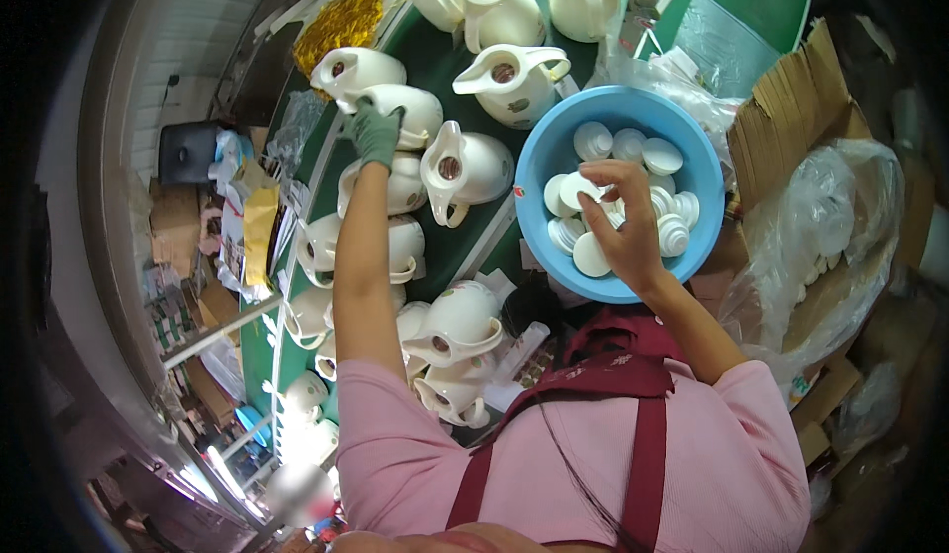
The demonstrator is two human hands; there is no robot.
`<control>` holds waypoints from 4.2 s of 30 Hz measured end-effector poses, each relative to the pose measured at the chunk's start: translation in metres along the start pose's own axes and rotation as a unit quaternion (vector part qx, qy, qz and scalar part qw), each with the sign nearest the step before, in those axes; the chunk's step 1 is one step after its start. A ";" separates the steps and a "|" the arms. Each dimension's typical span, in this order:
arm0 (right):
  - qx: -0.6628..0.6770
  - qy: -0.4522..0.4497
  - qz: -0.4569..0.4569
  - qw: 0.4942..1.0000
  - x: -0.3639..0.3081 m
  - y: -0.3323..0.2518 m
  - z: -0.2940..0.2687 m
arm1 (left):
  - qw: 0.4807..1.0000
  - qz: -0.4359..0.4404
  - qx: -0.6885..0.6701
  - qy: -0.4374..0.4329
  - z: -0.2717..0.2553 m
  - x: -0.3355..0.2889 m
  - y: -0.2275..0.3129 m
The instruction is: The person assembles white ceramic pitchers by picking up each body, applying a small sticker to the side, and inserting a white plastic stopper into the spout. The finished pitchers are placed on a green conveyor belt. The person repeats this process for multiple units.
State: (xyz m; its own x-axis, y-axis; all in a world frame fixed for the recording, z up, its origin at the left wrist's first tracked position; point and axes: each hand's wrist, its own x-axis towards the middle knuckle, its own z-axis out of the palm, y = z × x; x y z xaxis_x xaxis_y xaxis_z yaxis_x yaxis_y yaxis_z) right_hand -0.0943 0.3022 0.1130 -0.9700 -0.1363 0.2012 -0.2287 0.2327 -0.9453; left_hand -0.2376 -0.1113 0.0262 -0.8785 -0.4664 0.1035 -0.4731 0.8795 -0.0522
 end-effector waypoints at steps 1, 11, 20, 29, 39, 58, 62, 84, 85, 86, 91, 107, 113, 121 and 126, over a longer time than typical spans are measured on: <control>0.057 -0.009 0.044 0.997 -0.002 -0.002 -0.004 | 0.999 0.001 -0.031 0.020 -0.018 -0.005 0.003; 0.277 -0.131 -0.001 0.952 -0.003 -0.069 0.023 | 0.790 -0.037 -0.607 0.078 -0.106 -0.243 -0.091; 0.255 -0.174 -0.138 0.941 -0.001 -0.146 0.021 | 0.841 -0.030 -0.469 0.268 -0.137 -0.331 -0.002; 0.033 -0.134 -0.353 0.925 -0.009 -0.189 0.009 | 0.803 -0.093 -0.578 0.115 -0.178 -0.394 -0.004; -0.141 -0.201 -0.416 0.875 -0.019 -0.217 0.012 | 0.878 -0.081 -0.425 0.202 -0.185 -0.429 -0.005; -0.148 -0.152 -0.431 0.877 -0.016 -0.209 0.027 | 0.757 -0.122 -0.626 0.138 -0.146 -0.432 -0.007; -0.129 -0.151 -0.430 0.881 -0.013 -0.205 0.030 | 0.809 -0.093 -0.556 0.166 -0.155 -0.431 -0.006; -0.092 0.014 -0.345 0.934 0.014 -0.143 0.064 | 0.931 -0.074 -0.305 0.186 -0.181 -0.418 0.003; -0.116 0.066 -0.351 0.927 0.031 -0.130 0.066 | 0.920 -0.087 -0.337 0.181 -0.176 -0.415 0.001; -0.140 0.119 -0.354 0.917 0.040 -0.120 0.064 | 0.816 -0.149 -0.533 0.165 -0.177 -0.410 -0.003; -0.112 0.103 -0.212 0.965 0.041 -0.070 0.022 | 0.630 -0.110 -0.731 0.238 -0.212 -0.320 -0.003; -0.023 0.069 -0.036 0.997 0.025 0.004 -0.009 | 0.948 0.313 -0.046 0.030 -0.009 0.008 0.051; -0.007 0.056 -0.030 0.998 0.040 0.021 -0.005 | 0.976 0.199 0.015 0.091 0.014 0.133 -0.072; 0.014 0.059 0.035 0.998 0.033 0.033 -0.020 | 0.969 0.214 0.123 0.003 0.011 0.122 -0.024; 0.085 -0.015 0.017 0.996 0.014 0.010 -0.006 | 0.672 -0.153 -0.722 0.053 -0.025 0.075 -0.216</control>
State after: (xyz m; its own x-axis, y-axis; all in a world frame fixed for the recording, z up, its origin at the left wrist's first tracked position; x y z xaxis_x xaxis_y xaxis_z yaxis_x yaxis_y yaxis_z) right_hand -0.1111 0.3086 0.1083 -0.9738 -0.1595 0.1623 -0.1752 0.0707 -0.9820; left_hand -0.1994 -0.3335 0.0696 -0.7084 -0.7049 -0.0363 -0.0050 -0.0464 0.9989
